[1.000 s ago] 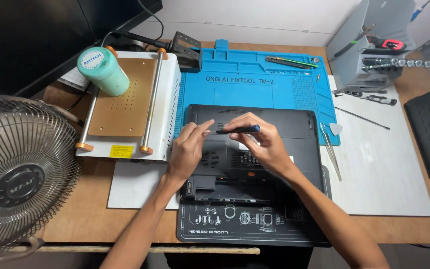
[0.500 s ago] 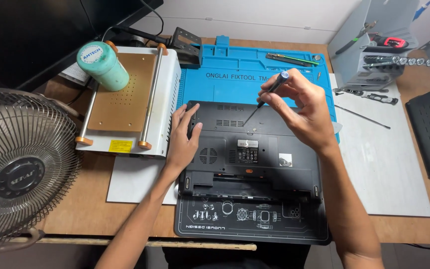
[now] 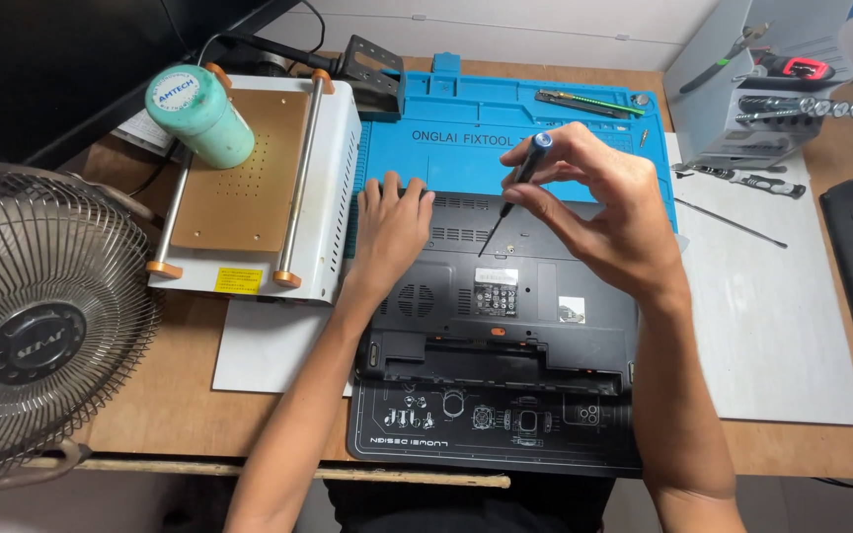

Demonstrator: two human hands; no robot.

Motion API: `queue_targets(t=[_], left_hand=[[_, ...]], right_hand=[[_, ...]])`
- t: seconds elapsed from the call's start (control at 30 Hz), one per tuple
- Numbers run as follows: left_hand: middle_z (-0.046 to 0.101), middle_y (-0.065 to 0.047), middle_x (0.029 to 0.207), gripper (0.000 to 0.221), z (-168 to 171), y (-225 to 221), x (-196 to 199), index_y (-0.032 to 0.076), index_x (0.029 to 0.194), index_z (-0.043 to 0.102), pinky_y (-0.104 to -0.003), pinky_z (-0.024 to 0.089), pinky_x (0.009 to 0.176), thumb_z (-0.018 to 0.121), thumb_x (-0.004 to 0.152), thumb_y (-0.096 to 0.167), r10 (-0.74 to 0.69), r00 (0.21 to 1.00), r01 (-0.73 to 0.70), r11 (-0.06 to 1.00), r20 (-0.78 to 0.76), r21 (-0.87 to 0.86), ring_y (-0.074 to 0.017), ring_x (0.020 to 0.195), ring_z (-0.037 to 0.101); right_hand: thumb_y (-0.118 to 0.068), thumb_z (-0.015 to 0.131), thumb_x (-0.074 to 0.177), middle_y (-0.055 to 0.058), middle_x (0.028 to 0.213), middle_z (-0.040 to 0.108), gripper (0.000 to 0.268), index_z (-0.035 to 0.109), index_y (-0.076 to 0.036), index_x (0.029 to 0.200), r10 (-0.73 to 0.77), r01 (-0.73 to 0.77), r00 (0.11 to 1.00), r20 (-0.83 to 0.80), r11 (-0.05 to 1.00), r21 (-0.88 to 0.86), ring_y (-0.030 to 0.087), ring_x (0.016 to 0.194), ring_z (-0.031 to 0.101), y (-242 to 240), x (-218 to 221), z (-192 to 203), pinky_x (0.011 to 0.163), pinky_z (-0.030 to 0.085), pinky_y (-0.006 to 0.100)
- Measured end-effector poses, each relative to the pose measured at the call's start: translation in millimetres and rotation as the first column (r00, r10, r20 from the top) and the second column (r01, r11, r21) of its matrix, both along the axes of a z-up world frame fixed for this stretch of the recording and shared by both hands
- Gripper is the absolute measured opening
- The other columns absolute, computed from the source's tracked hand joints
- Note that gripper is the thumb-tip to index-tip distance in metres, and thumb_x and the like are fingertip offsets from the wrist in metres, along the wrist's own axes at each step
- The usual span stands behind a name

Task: Removing screws from the back cover of a laptop and prying the case open for repair.

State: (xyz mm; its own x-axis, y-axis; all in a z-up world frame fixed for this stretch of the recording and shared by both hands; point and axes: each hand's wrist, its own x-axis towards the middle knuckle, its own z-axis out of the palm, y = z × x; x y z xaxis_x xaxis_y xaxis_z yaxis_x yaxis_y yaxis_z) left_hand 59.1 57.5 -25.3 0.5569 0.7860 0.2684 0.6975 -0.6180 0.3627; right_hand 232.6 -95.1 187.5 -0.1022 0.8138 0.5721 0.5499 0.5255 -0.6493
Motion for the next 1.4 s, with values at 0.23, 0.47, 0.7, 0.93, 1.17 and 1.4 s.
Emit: queue_targets(t=[0.23,0.47,0.7,0.93,1.17,1.4], left_hand=[[0.062,-0.016,0.097,0.032,3,22,12,0.008,0.092,0.065,-0.048,0.041,0.077,0.053,0.106,0.035,0.010,1.000,-0.009,0.989,-0.008,0.151,-0.0353,0.096,0.053],[0.059,-0.009,0.089,0.031,5,26,4,0.011,0.085,0.059,-0.045,0.038,0.080,0.058,0.106,0.034,-0.009,0.985,0.021,0.997,0.172,-0.068,-0.0323,0.094,0.051],[0.058,-0.007,0.087,0.024,8,22,-1,0.013,0.088,0.059,-0.042,0.036,0.077,0.054,0.104,0.029,0.009,0.960,0.010,0.998,0.279,-0.066,-0.0303,0.088,0.051],[0.059,-0.008,0.088,0.022,9,20,-3,0.012,0.089,0.060,-0.042,0.037,0.077,0.056,0.103,0.028,0.009,0.954,0.008,0.998,0.301,-0.055,-0.0304,0.088,0.051],[0.060,-0.008,0.089,0.022,8,20,-2,0.013,0.089,0.061,-0.043,0.036,0.079,0.053,0.102,0.029,0.020,0.956,0.001,0.998,0.293,-0.070,-0.0313,0.089,0.051],[0.058,-0.009,0.089,0.025,13,22,-4,0.014,0.092,0.060,-0.045,0.040,0.087,0.054,0.105,0.034,0.024,0.964,0.021,0.986,0.264,-0.166,-0.0298,0.093,0.056]], right_hand=[[0.000,0.069,0.103,0.015,0.112,0.065,0.010,0.060,0.004,0.102,-0.015,0.018,0.999,0.046,0.997,-0.072,0.023,0.099,0.070,-4,0,13,0.094,0.064,0.036],[-0.002,0.065,0.108,0.014,0.113,0.063,0.012,0.057,0.004,0.114,0.012,-0.010,1.000,0.027,0.997,-0.083,0.025,0.101,0.072,12,-9,-5,0.092,0.064,0.036],[-0.010,0.061,0.108,0.011,0.109,0.063,0.013,0.055,0.001,0.112,0.092,-0.087,0.995,0.029,0.985,-0.149,0.020,0.088,0.066,30,-22,-25,0.093,0.063,0.037],[-0.009,0.062,0.106,0.012,0.108,0.067,0.013,0.056,0.001,0.110,0.074,-0.063,0.995,0.072,0.988,-0.140,0.020,0.091,0.069,31,-23,-26,0.094,0.064,0.036],[-0.008,0.063,0.105,0.012,0.107,0.066,0.012,0.054,0.001,0.109,0.056,-0.047,0.996,0.063,0.990,-0.131,0.019,0.087,0.068,33,-22,-29,0.093,0.064,0.036],[0.005,0.067,0.099,0.020,0.097,0.072,0.019,0.061,0.001,0.116,-0.005,0.004,1.000,-0.016,0.997,-0.082,0.038,0.085,0.077,41,-20,-39,0.084,0.061,0.056]])
